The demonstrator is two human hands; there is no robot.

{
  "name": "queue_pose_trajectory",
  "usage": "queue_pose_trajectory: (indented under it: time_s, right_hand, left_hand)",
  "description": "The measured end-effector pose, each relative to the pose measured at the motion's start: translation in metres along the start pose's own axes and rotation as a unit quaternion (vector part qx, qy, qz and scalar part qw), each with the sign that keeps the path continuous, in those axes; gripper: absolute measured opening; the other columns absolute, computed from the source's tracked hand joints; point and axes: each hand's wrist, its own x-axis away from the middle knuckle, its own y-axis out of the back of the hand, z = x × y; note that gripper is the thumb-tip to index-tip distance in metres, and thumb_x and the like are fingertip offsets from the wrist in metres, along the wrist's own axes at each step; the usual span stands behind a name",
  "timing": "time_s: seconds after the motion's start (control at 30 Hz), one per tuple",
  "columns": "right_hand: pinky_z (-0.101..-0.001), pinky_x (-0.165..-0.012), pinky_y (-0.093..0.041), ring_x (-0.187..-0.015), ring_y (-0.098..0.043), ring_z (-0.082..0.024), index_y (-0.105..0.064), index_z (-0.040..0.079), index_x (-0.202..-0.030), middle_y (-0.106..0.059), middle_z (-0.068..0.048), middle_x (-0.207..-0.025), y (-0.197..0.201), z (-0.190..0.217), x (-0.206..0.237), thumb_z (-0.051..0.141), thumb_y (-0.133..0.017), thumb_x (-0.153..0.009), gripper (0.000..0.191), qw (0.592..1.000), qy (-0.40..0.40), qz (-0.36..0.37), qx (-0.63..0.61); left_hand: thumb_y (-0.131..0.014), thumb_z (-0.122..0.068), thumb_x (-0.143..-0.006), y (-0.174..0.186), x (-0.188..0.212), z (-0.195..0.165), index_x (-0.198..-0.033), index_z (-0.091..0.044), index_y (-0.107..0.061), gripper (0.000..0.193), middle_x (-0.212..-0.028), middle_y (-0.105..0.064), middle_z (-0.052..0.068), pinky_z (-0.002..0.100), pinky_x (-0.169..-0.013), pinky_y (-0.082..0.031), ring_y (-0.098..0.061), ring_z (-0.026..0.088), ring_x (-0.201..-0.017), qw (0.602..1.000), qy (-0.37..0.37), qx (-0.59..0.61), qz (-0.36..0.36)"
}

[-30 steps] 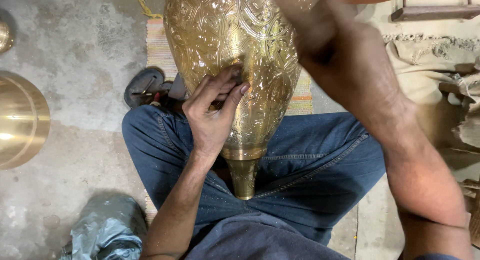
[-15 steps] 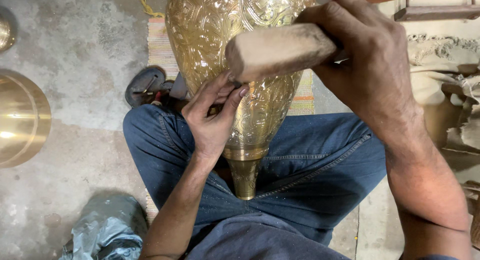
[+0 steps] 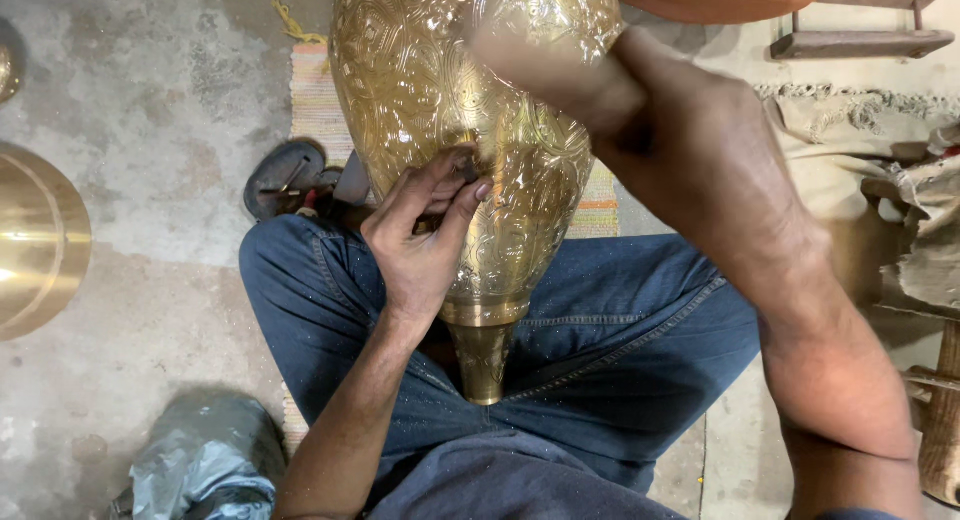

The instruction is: The person sits cross-legged on the floor with a large engraved brass vase in their lap. They first rub the vase surface with a small abrasive block, then hold a chisel against the surface and strike it with a wooden mallet to carve decorative patterns into the brass.

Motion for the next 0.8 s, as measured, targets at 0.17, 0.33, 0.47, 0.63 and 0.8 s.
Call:
queue_pose_trajectory:
  time_s: [0.17,0.33,0.47,0.63,0.8]
  right_hand:
    - [-0.0421,-0.075,-0.058,-0.087,-0.072,-0.023,-0.058,0.005,-0.111,-0.071,-0.009,-0.093,0.0,-0.002,0.002,0.016,-0.075,-0.105,0.021,0.991,0.096,-0.021,0.088]
    - [-0.0474,-0.074,-0.06,-0.08,-0.072,-0.024,-0.059,0.007,-0.107,-0.071,-0.008,-0.086,-0.004,-0.002,0.001,0.011,-0.073,-0.096,0.017,0.953,0.154,-0.042,0.259]
    - [-0.0436,-0.073,-0.06,-0.082,-0.071,-0.025,-0.058,0.003,-0.113,-0.071,-0.011,-0.092,-0.003,-0.003,0.001,0.004,-0.072,-0.099,0.02,0.982,0.141,-0.035,0.118]
    - [-0.0448,-0.071,-0.059,-0.08,-0.07,-0.024,-0.058,0.006,-0.106,-0.071,-0.01,-0.09,-0.003,0.0,-0.003,0.011,-0.074,-0.094,0.02,0.979,0.145,-0.044,0.136]
    - [-0.0444,-0.076,-0.058,-0.08,-0.07,-0.022,-0.059,0.009,-0.103,-0.071,-0.007,-0.087,-0.005,-0.001,-0.002,0.02,-0.071,-0.105,0.017,0.955,0.134,-0.006,0.264]
  left_hand:
    - [-0.083,-0.007,-0.094,-0.001,0.001,0.003,-0.121,-0.003,-0.07,0.03,-0.109,-0.076,0.012,0.029,-0.083,-0.07,-0.079,0.018,-0.098,1.0,-0.007,-0.006,0.003]
    - [-0.084,-0.007,-0.093,-0.001,-0.001,0.0,-0.119,-0.001,-0.07,0.03,-0.104,-0.076,0.009,0.028,-0.08,-0.068,-0.079,0.018,-0.093,1.0,0.006,-0.006,-0.006]
    - [-0.083,-0.006,-0.093,-0.003,-0.004,-0.007,-0.123,0.001,-0.069,0.033,-0.108,-0.075,0.012,0.029,-0.082,-0.067,-0.078,0.018,-0.095,1.0,-0.005,0.016,-0.01]
    - [-0.085,-0.006,-0.092,-0.002,-0.006,-0.01,-0.109,-0.001,-0.072,0.022,-0.101,-0.076,0.01,0.028,-0.079,-0.069,-0.079,0.017,-0.091,1.0,0.006,-0.021,-0.011]
    - [-0.084,-0.005,-0.09,0.001,-0.005,-0.015,-0.109,0.002,-0.071,0.024,-0.102,-0.076,0.011,0.028,-0.077,-0.066,-0.079,0.017,-0.089,1.0,0.006,-0.016,-0.007]
